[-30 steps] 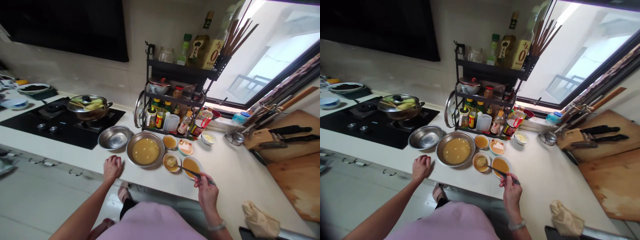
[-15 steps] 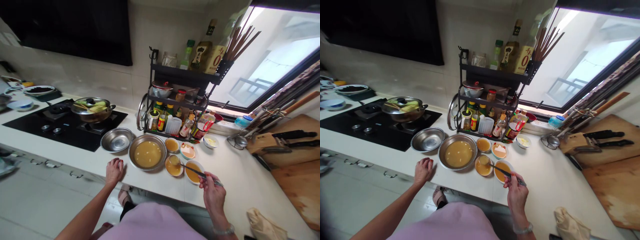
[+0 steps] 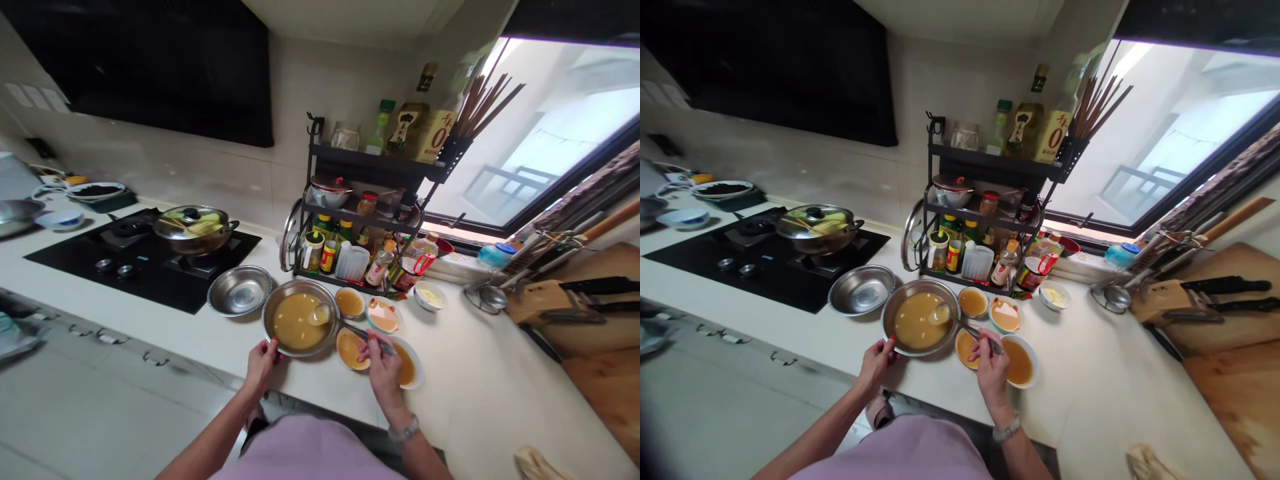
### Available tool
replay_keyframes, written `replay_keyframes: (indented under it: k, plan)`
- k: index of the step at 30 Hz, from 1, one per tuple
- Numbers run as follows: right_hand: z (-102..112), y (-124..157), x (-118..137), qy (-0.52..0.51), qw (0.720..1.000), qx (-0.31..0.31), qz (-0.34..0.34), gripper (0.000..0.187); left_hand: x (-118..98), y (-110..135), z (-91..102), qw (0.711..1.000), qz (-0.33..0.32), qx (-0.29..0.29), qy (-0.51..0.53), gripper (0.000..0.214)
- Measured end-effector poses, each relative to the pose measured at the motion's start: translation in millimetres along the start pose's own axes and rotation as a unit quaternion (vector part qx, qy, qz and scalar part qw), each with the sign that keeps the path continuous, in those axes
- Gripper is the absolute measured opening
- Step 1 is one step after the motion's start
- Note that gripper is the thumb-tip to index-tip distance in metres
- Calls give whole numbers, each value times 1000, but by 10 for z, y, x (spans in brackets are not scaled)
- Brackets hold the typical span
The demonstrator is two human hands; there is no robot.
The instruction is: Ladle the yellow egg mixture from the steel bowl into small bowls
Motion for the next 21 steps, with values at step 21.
replay_keyframes:
  k: [21]
  plan:
    - [821,301,467,101,994,-31,37,21,-26,-295,177,995,35,88,0,30]
Point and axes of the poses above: each hand's wrist, its own y-axis away from the middle knuckle, its own z-axis out of the back of the hand, x = y × z, the point moved 10 cm from there along -y, towards the middle knuckle, and after that the axes turned 10 degrees about -y, right-handed, at the moved point
